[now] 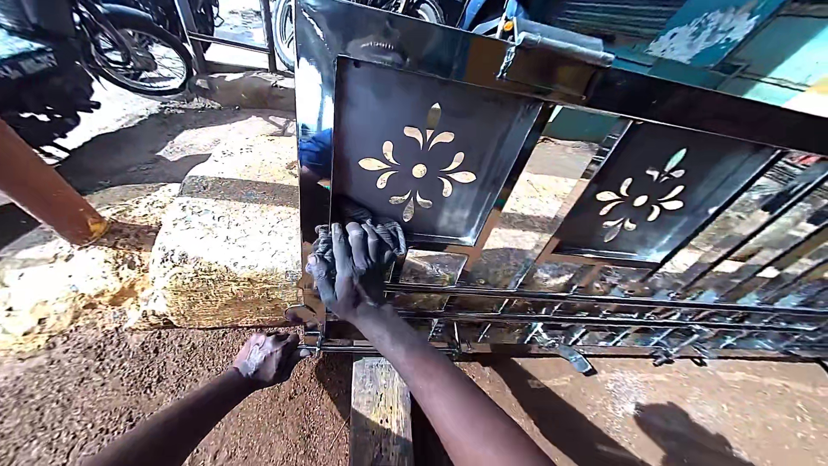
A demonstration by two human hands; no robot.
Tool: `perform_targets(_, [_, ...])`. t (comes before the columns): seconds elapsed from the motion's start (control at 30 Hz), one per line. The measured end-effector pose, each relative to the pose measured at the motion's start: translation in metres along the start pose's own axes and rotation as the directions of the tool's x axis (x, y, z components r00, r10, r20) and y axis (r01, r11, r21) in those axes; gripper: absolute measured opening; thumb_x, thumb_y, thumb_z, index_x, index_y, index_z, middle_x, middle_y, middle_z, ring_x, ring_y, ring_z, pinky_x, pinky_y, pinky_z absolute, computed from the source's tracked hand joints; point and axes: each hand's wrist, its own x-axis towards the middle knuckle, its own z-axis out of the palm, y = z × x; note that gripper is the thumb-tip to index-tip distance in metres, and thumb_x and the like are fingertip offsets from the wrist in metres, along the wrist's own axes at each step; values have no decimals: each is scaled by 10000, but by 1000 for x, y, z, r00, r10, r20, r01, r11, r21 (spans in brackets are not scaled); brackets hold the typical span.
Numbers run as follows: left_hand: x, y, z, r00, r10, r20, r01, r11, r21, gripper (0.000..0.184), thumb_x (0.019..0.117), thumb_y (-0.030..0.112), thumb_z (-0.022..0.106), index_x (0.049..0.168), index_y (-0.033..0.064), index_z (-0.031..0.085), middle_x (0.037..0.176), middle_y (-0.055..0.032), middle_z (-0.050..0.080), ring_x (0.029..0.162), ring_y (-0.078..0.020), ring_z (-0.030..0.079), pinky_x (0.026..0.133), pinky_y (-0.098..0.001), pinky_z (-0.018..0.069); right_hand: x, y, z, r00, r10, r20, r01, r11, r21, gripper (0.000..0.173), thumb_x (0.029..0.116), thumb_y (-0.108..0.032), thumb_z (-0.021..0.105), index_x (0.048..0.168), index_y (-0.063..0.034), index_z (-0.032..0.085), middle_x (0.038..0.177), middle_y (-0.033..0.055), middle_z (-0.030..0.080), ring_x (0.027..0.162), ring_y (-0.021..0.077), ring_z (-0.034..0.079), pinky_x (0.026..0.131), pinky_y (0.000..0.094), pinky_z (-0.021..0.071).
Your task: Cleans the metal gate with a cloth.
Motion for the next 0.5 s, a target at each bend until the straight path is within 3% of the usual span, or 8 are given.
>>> perform_targets(0.07, [0,3,-1,1000,-4,17,4,1000,-4,623,1046,524,362,955,-13,666,892,-230,715,886,-434,732,740,-610,562,-10,67,-28,996,-61,-73,50,989,-140,380,968,-327,536,1295,-282,724,1283,44,686,1190,333,609,913,607,440])
perform_targets(0.1, [0,4,-2,999,-11,32,11,1000,-5,626,1047,527,352,963,-10,664,905,-229,717,901,-432,731,754,-612,561,-14,97,-48,994,-50,-100,27,975,-220,359,952,-288,562,1263,-285,742,1231,54,692,1131,345,607,885,602,416])
perform_targets(0.17, [0,4,-3,999,-13,41,13,1000,-6,633,1046,530,340,964,-8,664,908,-231,719,903,-436,730,758,-617,558,-23,131,-83,996,59,-70,-80,932,-353,345,974,-273,559,1273,-266,732,1256,69,689,1165,360,619,931,613,445])
perform_targets(0.23, [1,3,-4,999,-19,42,19,1000,-4,638,1046,538,328,966,-2,659,910,-228,720,908,-436,728,768,-618,556,-19,114,-81,984,168,-64,-180,925,-333,348,961,-161,582,1280,-134,717,1299,159,668,1231,407,598,1005,592,470])
perform_targets(0.33, [0,4,-3,998,-16,53,17,1000,-13,629,1047,529,341,959,-8,657,905,-231,718,906,-437,729,762,-617,557,-1,38,-32,992,96,-85,-111,973,-204,403,942,-99,589,1326,-6,666,1276,215,682,1229,418,611,1037,546,481])
perform_targets(0.4, [1,7,-8,992,-40,122,43,999,-23,647,1057,541,332,1015,-16,659,964,-243,714,961,-446,715,810,-625,545,16,0,-14,998,-23,-60,16,994,-108,328,930,-92,632,1241,-17,708,1172,160,725,1167,383,639,1001,547,492])
perform_targets(0.47, [2,8,-13,985,-65,161,68,998,-13,681,1059,574,305,1059,-8,658,1007,-244,713,995,-445,708,840,-624,542,28,16,-15,986,-153,-60,150,987,-63,235,909,-106,660,1117,-85,765,1093,88,746,1071,313,677,911,481,544])
perform_targets(0.5, [1,9,-14,983,-71,171,74,997,-11,680,1059,573,301,1067,-5,658,1015,-243,715,1000,-445,708,844,-623,542,27,38,-25,980,-195,-42,192,980,-57,268,887,-81,663,1125,-123,779,1122,72,753,1074,301,688,894,472,557])
